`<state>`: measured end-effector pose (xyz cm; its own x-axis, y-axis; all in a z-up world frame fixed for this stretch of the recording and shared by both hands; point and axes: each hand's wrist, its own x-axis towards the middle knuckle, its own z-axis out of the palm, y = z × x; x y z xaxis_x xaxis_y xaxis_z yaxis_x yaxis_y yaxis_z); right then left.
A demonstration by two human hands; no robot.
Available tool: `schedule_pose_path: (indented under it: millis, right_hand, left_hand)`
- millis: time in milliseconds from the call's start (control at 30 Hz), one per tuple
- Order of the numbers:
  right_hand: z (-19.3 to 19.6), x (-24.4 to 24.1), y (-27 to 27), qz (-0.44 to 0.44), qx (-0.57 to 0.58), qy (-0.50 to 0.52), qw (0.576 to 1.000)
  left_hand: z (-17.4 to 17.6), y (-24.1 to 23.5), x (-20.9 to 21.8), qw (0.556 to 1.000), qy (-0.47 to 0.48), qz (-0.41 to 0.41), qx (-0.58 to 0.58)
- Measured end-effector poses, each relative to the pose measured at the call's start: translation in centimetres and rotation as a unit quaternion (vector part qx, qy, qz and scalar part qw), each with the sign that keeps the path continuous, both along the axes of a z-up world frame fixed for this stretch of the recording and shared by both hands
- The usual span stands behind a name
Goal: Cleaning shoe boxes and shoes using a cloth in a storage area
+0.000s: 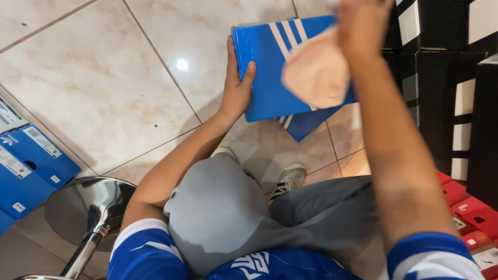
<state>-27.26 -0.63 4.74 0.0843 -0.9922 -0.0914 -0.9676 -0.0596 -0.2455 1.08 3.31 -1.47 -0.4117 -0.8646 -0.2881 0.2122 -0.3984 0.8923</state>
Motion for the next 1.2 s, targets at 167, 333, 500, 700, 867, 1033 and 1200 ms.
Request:
schedule_pose_path:
  millis: [167,333,500,700,867,1033,1200]
  right_hand:
    - [3.3,-4.5,7.3,-0.224,-0.226,-0.284,0.904]
    - [13.0,-0.4,12.5,-0.287,-0.195,-0.402,0.848]
    - [10.8,-3.6,14.1,-0.450,-0.036,-0.448,0.772]
    - [8.0,-2.0,11.5,-0.432,0.333,-0.138,0.827]
    - [12.9,-1.7,11.5,-0.404,0.340,-0.230,0.817]
    - [14.9,-7.9,16.3,-0.446,0.217,-0.299,0.815]
    - [15.2,-6.0,10.9,-0.440,0.001,-0.642,0.629]
  left_hand:
    - [0.4,-0.1,0.0,0.974,-0.204,-0.047,-0.089]
    - [0.1,-0.5,1.5,0.958,-0.211,-0.041,-0.191]
    - [0.8,-1.2,2.3,0.965,-0.179,-0.059,-0.180]
    - [2.6,-1.7,4.4,0.951,-0.223,-0.097,-0.191]
    - [8.6,-3.5,6.9,0.942,-0.247,-0.214,-0.081]
    - [15.2,-5.7,9.5,0.834,-0.309,-0.433,-0.150]
    - [12.4,-8.6,8.1,0.807,-0.279,-0.249,-0.457]
